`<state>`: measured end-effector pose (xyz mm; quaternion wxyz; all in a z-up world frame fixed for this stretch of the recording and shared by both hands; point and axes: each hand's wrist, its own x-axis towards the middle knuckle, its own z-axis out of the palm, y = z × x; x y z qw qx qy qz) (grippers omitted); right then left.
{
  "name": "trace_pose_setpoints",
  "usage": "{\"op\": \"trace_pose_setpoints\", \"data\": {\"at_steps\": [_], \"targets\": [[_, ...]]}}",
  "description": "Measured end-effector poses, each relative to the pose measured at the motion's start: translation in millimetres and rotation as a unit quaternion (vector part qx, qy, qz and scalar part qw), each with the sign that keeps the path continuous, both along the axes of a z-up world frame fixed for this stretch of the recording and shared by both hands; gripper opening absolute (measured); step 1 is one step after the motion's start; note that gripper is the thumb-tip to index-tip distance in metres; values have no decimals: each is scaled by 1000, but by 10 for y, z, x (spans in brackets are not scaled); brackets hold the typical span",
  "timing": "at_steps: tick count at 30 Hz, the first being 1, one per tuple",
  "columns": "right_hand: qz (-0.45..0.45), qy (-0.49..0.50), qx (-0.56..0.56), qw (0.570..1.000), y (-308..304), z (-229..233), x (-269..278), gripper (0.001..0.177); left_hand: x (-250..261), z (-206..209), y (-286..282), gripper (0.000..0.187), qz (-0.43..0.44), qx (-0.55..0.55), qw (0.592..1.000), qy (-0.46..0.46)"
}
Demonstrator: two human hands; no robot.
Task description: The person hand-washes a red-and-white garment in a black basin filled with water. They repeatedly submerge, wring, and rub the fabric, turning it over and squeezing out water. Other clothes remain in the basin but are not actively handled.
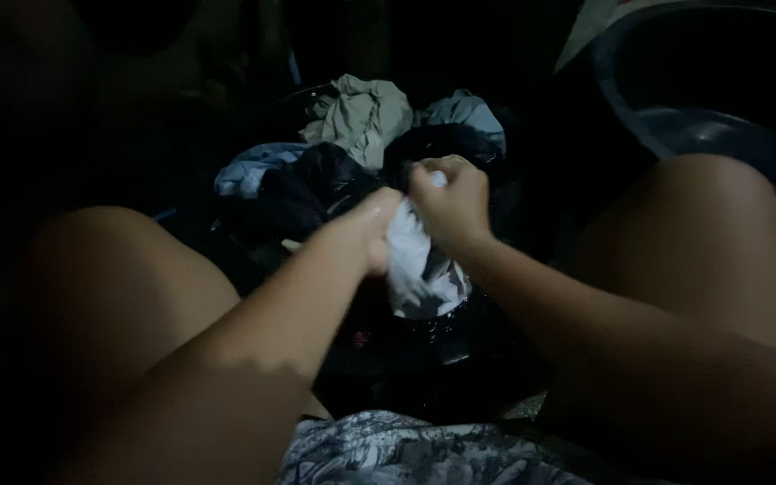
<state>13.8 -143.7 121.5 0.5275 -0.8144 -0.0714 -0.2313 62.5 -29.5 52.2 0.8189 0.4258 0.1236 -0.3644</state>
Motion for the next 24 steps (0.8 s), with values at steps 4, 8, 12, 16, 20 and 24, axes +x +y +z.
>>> {"op": "trace_pose_setpoints", "data": {"at_steps": [4,8,12,16,20,24], "targets": [[97,66,-29,993,-267,-130,169,32,197,-59,287,23,-14,-33,995,-93],[152,192,-5,970,-549,-394,292,28,195,68,738,27,139,136,975,-109],[208,326,-43,921,-816,-890,324,35,-33,-42,998,27,133,378,904,-146],[227,499,-204,811,-677,-1560,291,59,37,-319,779,31,-82,619,760,-181],[329,504,-224,766,-619,-1785,175,79,-177,-617,665,27,-173,499,790,-312],[279,467,-268,795,-573,-1500,-33,67,-302,-564,609,31,-203,455,803,-327]]}}
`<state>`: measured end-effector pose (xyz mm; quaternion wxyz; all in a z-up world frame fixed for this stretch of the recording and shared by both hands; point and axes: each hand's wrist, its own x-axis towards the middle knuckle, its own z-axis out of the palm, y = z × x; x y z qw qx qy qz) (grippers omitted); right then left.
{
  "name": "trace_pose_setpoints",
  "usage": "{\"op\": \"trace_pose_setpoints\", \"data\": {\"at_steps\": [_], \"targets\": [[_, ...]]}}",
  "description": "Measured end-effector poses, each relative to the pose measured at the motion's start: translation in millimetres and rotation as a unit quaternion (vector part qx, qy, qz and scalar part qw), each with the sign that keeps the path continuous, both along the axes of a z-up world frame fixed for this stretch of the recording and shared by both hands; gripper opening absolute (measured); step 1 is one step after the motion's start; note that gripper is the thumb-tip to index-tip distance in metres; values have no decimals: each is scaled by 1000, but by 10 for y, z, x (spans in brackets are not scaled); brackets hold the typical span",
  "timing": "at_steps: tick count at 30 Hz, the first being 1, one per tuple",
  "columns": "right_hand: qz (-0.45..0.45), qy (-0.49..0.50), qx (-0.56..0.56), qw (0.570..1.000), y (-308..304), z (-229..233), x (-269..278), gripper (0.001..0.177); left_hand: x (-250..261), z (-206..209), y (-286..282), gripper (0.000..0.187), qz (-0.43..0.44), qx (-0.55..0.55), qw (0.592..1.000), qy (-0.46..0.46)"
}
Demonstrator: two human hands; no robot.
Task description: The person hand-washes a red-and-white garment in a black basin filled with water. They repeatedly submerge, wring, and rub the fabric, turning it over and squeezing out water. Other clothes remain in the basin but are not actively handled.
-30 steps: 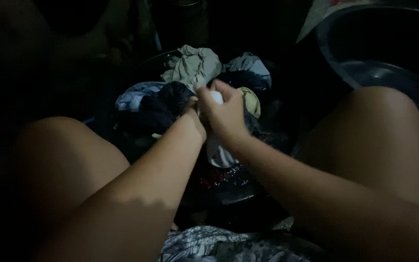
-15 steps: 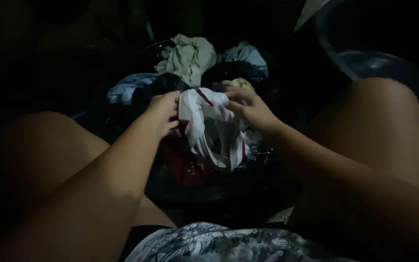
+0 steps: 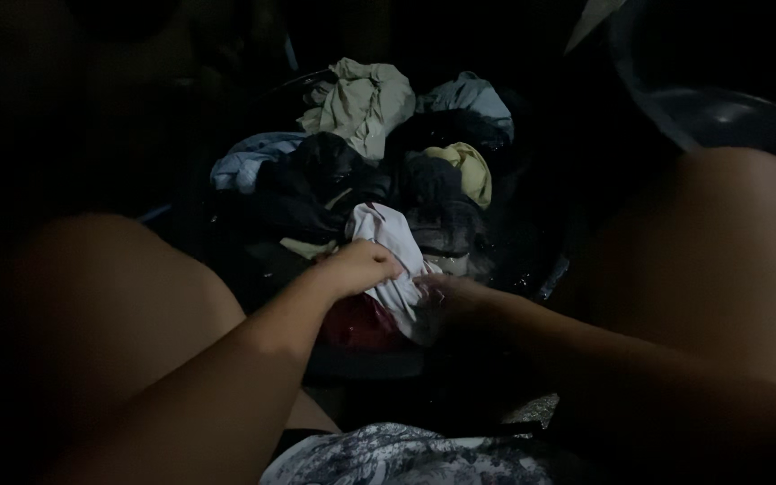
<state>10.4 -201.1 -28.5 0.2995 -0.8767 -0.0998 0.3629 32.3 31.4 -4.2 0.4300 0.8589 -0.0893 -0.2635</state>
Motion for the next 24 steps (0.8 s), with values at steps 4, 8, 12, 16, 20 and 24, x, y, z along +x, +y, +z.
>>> {"op": "trace_pose_setpoints", "data": {"at_steps": [4,8,12,16,20,24], "targets": [[0,-26,-53,998,144,529,-78,39,-74,222,-29,32,-25,19,1000,0],[-188,-25,106,976,186,954,-69,20,-127,314,-40,50,-54,86,995,-7],[-291,-28,306,906,161,1254,57,16,-162,352,-89,64,-33,8,998,-55],[-312,-62,392,863,144,1470,63,20,-9,575,-144,48,36,25,998,-54],[-274,-45,391,877,172,1609,-29,52,243,986,-43,39,145,-105,981,-70],[-287,10,145,947,287,1487,-176,92,435,1386,120,27,187,-355,916,-5]]}}
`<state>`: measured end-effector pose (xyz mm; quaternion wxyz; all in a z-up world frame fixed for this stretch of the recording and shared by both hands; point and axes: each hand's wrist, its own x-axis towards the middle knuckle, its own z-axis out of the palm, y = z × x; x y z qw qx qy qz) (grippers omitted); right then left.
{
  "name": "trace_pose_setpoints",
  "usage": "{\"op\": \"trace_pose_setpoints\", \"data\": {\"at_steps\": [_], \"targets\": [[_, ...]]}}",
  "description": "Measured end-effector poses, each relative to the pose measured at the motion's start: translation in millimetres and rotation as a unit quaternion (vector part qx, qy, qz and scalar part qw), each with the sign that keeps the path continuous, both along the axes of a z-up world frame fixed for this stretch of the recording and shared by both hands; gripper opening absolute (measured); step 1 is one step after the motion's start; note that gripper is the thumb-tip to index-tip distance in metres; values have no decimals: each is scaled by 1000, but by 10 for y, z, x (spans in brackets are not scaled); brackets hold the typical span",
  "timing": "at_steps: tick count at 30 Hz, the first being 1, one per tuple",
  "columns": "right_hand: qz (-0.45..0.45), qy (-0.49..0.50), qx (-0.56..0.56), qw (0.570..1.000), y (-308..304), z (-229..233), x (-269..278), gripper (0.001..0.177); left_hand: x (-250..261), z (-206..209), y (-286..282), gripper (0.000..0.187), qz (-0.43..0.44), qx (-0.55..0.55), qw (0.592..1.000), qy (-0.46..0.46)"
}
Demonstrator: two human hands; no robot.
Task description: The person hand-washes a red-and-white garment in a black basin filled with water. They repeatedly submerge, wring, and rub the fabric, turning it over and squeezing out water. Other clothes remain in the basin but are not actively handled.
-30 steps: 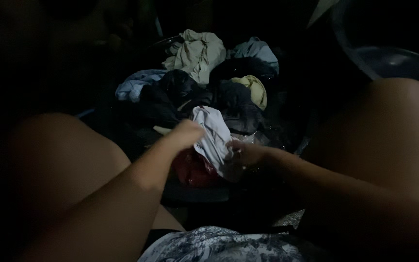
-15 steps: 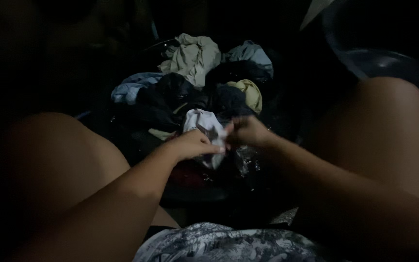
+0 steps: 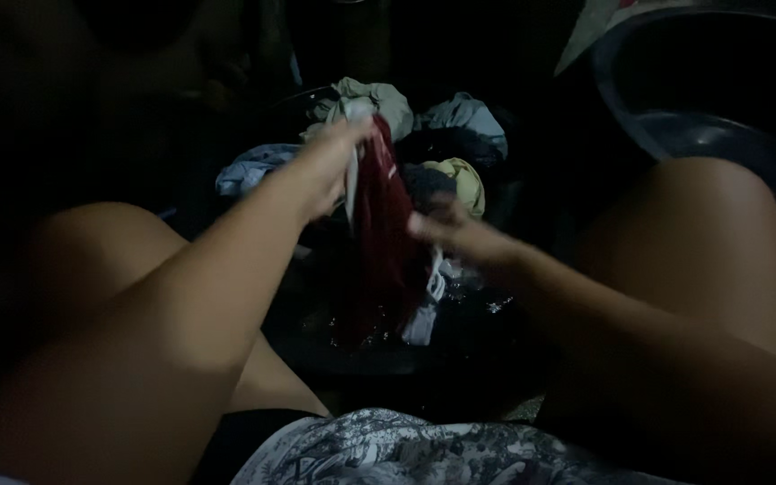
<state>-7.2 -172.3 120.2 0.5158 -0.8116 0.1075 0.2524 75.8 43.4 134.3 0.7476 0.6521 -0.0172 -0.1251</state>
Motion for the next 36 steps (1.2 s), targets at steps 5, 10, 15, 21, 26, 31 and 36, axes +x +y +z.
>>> {"op": "trace_pose_setpoints", "data": {"at_steps": [5,10,15,21,26,31,36], "targets": [[136,-32,3,990,180,-153,-17,78,205,341,42,47,-38,-130,989,-55],[83,-147,93,981,-83,407,91,54,150,524,202,80,129,-230,962,76],[60,-236,307,920,-1,860,74,62,-10,270,-24,73,145,-268,933,194],[-56,-418,198,885,682,558,184,48,-131,-225,-693,66,46,-296,931,208],[-142,-417,10,898,444,390,295,40,-299,-352,-794,60,6,-254,921,295],[-107,-464,121,871,430,322,206,34,-247,-359,-712,55,-1,-251,926,282],[-62,-466,143,871,570,261,-29,49,-308,-440,-613,51,29,-254,925,281]]}}
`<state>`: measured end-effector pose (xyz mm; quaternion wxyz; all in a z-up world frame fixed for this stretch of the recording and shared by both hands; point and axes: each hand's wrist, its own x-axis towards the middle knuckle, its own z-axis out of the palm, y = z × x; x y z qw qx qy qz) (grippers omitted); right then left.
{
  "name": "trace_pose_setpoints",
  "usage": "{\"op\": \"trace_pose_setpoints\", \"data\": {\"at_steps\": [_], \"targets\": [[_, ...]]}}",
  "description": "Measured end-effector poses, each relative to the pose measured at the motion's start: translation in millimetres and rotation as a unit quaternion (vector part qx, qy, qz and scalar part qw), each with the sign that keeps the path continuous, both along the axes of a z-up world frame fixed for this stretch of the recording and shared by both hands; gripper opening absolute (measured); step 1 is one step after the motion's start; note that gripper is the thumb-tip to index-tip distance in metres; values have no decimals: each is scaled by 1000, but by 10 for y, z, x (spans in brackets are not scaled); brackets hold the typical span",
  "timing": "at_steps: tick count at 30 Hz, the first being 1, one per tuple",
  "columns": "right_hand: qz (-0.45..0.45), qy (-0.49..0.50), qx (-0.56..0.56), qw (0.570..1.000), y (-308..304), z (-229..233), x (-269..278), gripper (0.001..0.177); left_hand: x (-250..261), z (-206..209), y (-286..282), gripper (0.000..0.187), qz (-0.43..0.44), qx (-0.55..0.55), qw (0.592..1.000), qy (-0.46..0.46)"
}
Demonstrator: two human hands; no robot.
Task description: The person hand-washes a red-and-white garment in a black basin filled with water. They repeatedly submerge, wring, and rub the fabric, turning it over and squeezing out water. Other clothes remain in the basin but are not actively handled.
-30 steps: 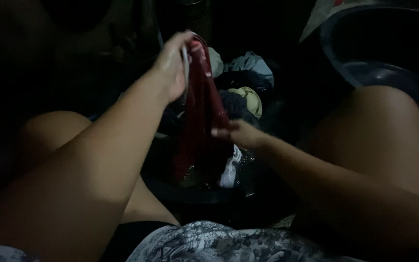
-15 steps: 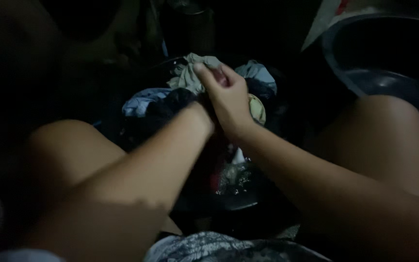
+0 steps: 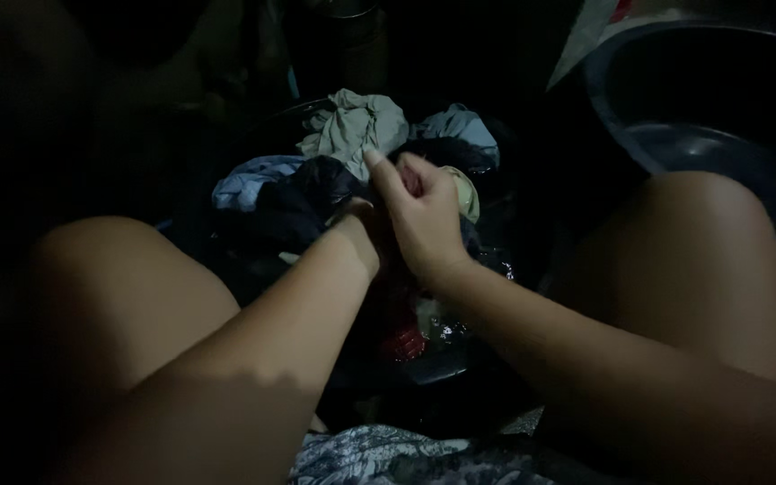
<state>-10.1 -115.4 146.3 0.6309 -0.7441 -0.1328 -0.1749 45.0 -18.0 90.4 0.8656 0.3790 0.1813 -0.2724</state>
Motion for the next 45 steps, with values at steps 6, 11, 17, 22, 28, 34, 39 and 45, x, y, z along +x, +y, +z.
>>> {"op": "trace_pose_setpoints", "data": {"at_steps": [6,11,17,22,28,34,39,45], "targets": [[-112,38,-56,991,-133,-25,146,46,-154,-53,-38,46,-86,41,994,57],[6,18,22,1000,-376,-267,402,32,202,239,178,39,22,114,991,-60],[-52,-31,-325,944,-525,-667,590,62,400,231,582,41,-38,301,929,-211],[41,325,-417,848,-632,-1159,636,80,403,-235,708,43,-48,422,893,-148],[157,295,-540,772,-852,-1671,588,99,456,-581,757,48,-56,441,888,-118],[204,307,-466,804,-900,-1677,617,94,417,-574,700,52,-109,455,872,-147],[221,309,-363,851,-818,-1393,441,101,215,-195,630,56,-115,448,873,-151],[85,434,-202,874,-722,-958,419,120,91,244,481,48,-81,288,938,-176]]}}
